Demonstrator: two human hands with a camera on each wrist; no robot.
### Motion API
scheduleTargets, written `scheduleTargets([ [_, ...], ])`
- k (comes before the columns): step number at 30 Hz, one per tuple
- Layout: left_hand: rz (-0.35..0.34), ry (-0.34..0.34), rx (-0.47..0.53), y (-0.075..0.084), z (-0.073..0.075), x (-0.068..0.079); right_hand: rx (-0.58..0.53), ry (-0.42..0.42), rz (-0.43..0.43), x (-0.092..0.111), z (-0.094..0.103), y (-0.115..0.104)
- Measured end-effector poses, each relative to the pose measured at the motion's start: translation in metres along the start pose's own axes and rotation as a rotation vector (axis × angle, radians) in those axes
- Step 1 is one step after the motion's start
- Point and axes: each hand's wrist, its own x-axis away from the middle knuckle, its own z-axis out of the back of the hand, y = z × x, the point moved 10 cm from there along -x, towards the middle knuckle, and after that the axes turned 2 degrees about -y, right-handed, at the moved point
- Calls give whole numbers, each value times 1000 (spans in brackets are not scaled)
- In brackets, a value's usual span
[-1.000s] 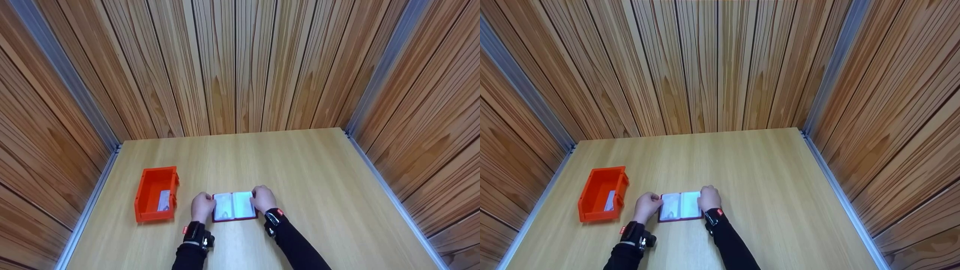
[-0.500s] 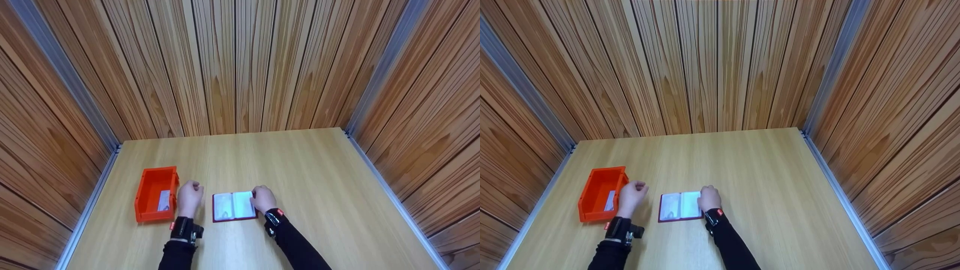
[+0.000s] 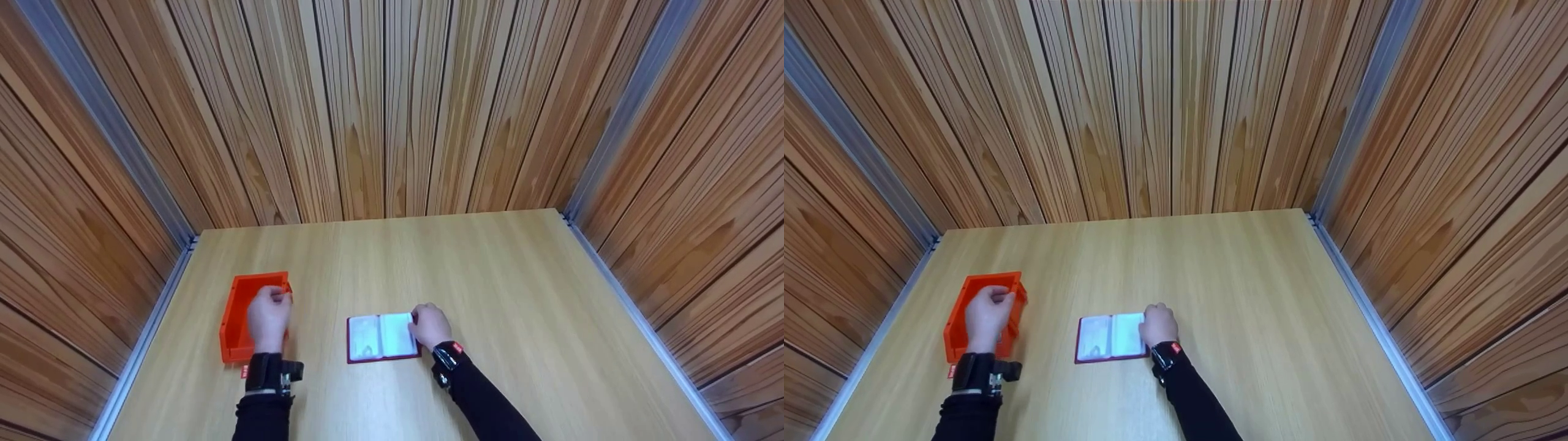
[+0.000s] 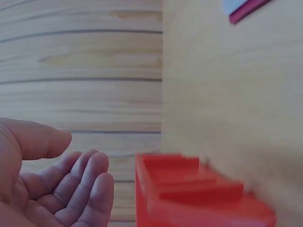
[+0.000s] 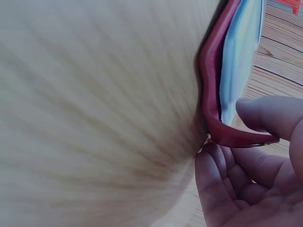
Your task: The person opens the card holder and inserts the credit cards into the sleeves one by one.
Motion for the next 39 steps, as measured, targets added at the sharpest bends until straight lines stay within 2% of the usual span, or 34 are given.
scheduleTargets([
  [5,37,29,-9,-13,16,-2,2,20,22,1,3,-2],
  [10,90,42,-29,-28,29,-4,-7,4,14,2,2,-2],
  [15,144,40,-64,-41,37,-8,-2,-1,10,2,2,-2],
  [25,231,-61,-107,-65,26,-10,-14,-21,-17,0,-1,1],
  [33,296,-132,-103,-75,14,-6,7,16,19,2,2,-1],
  [39,287,-145,-106,-76,10,-6,11,18,18,2,2,-1],
])
